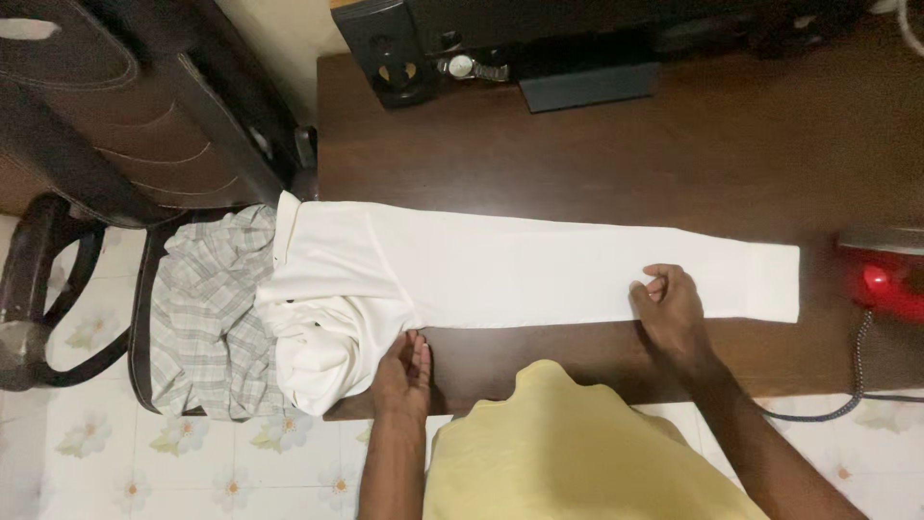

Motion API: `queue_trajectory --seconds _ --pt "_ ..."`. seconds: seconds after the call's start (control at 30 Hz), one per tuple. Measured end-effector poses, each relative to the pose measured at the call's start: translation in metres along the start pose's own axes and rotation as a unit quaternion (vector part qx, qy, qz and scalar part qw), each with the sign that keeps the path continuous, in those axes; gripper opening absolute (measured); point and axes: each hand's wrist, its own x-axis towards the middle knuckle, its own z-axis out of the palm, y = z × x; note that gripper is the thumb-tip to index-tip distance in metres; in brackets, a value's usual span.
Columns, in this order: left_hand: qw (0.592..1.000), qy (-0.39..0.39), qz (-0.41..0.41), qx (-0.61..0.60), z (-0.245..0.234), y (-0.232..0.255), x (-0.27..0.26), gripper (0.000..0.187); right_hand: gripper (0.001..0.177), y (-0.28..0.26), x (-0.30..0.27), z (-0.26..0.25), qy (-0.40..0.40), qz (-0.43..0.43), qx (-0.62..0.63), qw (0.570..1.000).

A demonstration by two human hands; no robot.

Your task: The person irons a white long-sleeved shirt on a wooden table. They smooth the fabric, use a red iron to press the sleeves and body, and finally fold the shirt.

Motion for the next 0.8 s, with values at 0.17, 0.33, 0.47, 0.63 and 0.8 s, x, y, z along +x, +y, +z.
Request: queue_trajectory --seconds 0.17,0.33,0.47,0.63,0.8 --pt "1.0 -0.001 -0.019 0.024 0.015 -0.005 0.009 0.02 0.044 0.006 0.007 0.002 0.006 -0.032 -0.007 0.999" --pt "0.995 -0.029 0.06 0.078 0.021 -0.015 0.018 0.017 0.045 0.004 0.005 -0.001 -0.011 -0.023 -0.001 1.0" --pt "0.979 -0.037 0.168 0.112 0.024 -0.022 0.012 0.025 0.048 -0.005 0.002 -0.005 -0.03 0.006 -0.019 0.999" --pt "0.952 -0.038 0.248 0.176 0.029 -0.022 -0.006 0.024 0.048 0.0 0.001 -0.009 -0.033 -0.043 0.019 0.998" --pt "0.962 -0.043 0.188 0.194 0.023 -0.023 -0.001 0.026 0.036 -0.006 -0.021 -0.013 -0.064 0.033 0.065 0.995"
